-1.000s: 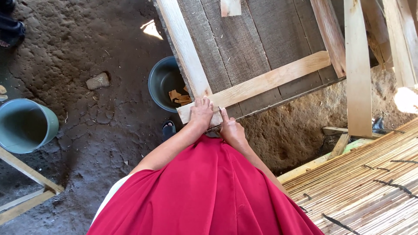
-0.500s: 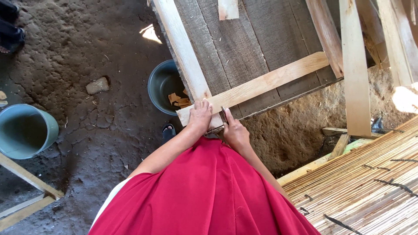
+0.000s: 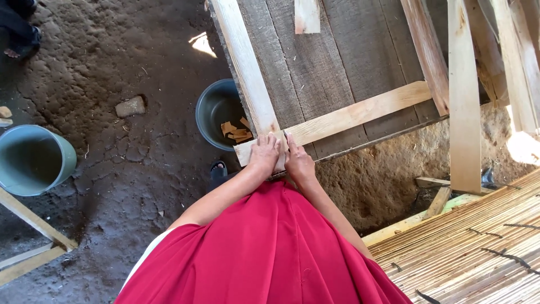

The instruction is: The person uses a red utility knife to shave thin strips from a long piece of light-colored wood on a wooden workbench. They repeatedly score and peel off wood shavings, discarding them into a nearby bucket.

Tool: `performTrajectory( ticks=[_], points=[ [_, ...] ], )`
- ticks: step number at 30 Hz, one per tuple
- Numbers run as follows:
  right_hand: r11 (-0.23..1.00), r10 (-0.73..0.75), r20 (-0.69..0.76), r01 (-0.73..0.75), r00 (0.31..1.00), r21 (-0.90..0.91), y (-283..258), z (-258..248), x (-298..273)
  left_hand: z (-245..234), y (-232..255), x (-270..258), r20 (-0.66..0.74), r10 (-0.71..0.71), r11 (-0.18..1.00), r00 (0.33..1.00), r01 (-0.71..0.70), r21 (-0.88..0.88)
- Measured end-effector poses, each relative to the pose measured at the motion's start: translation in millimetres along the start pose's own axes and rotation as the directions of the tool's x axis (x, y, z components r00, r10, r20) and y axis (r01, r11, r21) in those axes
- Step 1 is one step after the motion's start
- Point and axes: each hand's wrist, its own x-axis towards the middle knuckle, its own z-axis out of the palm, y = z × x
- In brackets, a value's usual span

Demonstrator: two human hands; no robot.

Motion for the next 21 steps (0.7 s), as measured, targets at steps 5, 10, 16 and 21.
performTrajectory(
  ticks=[5, 10, 16, 21],
  points=[
    [1.000, -0.008, 0.008, 0.008, 1.000, -0.023, 3, 5, 7, -4, 2, -6, 0.015, -0.008, 0.999, 1.000, 0.007, 0.035],
    [0.996, -0.013, 0.012, 0.014, 1.000, -0.085, 6, 7, 13, 27, 5, 10, 0.002, -0.022, 0.999, 1.000, 0.022, 0.048],
    [0.986, -0.035, 0.034, 0.041, 0.999, -0.163, 3, -1, 11, 2, 8, -3, 0.017, -0.005, 0.998, 1.000, 0.004, 0.064],
    [0.978, -0.065, 0.051, 0.074, 0.997, -0.196, 3, -5, -5, -16, 9, -11, 0.011, -0.017, 0.997, 1.000, 0.016, 0.079]
  ],
)
